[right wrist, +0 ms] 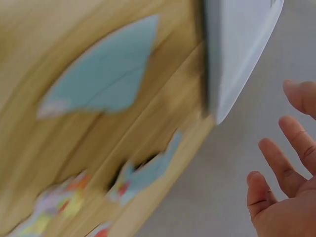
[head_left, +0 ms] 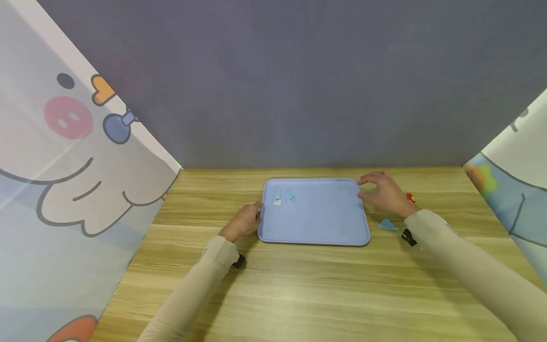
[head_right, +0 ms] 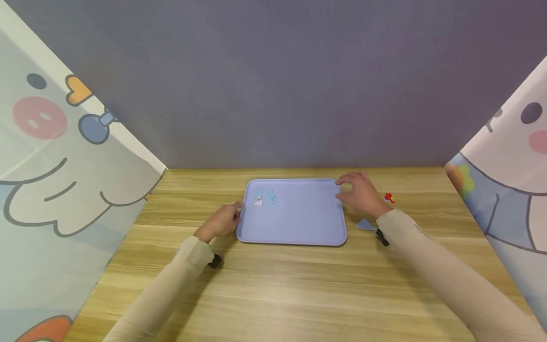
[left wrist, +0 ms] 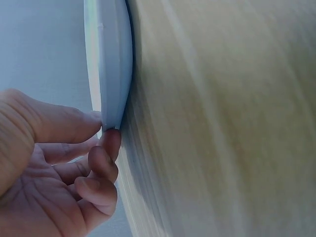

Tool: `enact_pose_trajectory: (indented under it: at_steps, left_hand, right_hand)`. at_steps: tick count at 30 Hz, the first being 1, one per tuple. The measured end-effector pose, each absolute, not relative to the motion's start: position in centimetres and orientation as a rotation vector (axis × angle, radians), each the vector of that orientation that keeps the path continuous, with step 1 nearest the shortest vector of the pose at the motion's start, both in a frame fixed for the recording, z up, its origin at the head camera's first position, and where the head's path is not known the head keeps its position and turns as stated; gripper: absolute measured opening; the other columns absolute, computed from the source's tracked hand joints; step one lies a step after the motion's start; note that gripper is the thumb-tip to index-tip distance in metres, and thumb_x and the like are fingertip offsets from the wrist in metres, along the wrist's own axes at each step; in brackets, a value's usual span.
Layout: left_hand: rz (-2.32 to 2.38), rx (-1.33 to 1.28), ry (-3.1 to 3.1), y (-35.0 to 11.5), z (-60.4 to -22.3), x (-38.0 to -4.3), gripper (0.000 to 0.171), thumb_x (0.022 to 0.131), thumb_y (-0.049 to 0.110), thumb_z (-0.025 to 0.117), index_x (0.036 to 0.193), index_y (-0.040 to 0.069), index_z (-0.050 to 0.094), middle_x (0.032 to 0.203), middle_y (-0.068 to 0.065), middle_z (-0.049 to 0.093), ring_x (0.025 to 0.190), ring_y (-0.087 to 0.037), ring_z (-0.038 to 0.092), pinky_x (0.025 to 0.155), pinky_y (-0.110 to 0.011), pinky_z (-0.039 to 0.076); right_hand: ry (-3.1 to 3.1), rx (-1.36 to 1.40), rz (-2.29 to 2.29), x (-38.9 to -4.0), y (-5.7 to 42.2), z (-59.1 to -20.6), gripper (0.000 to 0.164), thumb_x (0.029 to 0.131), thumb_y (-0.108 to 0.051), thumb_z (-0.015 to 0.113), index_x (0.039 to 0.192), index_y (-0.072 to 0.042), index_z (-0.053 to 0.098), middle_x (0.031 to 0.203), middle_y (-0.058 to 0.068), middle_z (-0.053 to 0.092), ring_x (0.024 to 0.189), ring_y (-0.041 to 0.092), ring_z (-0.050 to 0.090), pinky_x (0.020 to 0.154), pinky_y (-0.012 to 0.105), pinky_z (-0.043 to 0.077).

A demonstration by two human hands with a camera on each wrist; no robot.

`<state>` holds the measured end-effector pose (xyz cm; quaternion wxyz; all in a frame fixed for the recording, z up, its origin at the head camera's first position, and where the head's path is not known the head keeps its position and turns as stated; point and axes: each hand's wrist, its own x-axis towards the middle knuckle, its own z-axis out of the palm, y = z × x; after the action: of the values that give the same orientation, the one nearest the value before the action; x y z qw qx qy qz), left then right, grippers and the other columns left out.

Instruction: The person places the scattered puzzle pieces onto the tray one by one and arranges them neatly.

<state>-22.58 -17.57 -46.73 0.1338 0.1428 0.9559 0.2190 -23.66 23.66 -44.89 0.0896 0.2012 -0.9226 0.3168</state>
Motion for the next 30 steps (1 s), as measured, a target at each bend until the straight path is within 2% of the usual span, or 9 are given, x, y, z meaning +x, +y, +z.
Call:
enact_pose_trajectory:
  at_steps: [6,10,17,24,30]
  left_hand:
    - [0.625,0.413,2.78,-17.6,-46.5,-22.5,0.047,0.09,0.003,0.06,0.134,-0.003,0.047,0.08,-0.003,0.056,0.07,-0.016,0.053,0.063,-0.028,0.046]
    - [0.622,0.406,2.771,-17.5,-46.5,-22.6,0.047,0.091,0.003,0.06,0.135,-0.003,0.045,0.081,-0.004,0.057,0.07,-0.016,0.053,0.063,-0.028,0.046]
    - [0.622,0.409,2.765,-17.5,-46.5,-22.5,0.047,0.091,0.002,0.059,0.135,-0.004,0.045,0.083,-0.005,0.058,0.071,-0.016,0.054,0.064,-0.028,0.047]
    - [0.628,0.424,2.761,-17.6,-46.6,-22.5,0.048,0.09,0.002,0.06,0.135,-0.004,0.045,0.083,-0.005,0.058,0.072,-0.016,0.054,0.064,-0.028,0.047]
    - [0.621,0.432,2.767,-17.6,-46.7,-22.6,0.047,0.09,0.002,0.06,0.135,-0.004,0.046,0.082,-0.004,0.058,0.071,-0.015,0.054,0.063,-0.027,0.047]
  right_hand:
    - [-2.776,0.558,0.91,-22.9,26.9,-45.2,0.03,0.077,-0.005,0.077,0.103,0.005,0.066,0.115,0.027,0.057,0.108,0.045,0.042,0.09,0.057,0.028]
    - [-2.899,0.48,0.885,-22.4,28.5,-45.4,0.032,0.077,-0.003,0.075,0.106,0.006,0.065,0.119,0.03,0.054,0.108,0.047,0.036,0.087,0.057,0.029]
    - [-3.022,0.489,0.89,-22.2,29.8,-45.9,0.037,0.076,0.003,0.074,0.111,0.008,0.063,0.122,0.03,0.053,0.107,0.045,0.038,0.087,0.053,0.026]
    - [-3.099,0.556,0.88,-22.3,30.2,-46.5,0.037,0.08,0.007,0.064,0.116,0.01,0.061,0.129,0.027,0.049,0.111,0.047,0.032,0.089,0.057,0.031]
    - [-3.122,0.616,0.819,-22.5,30.4,-46.5,0.036,0.081,0.007,0.064,0.117,0.01,0.061,0.133,0.026,0.047,0.111,0.045,0.034,0.085,0.053,0.034]
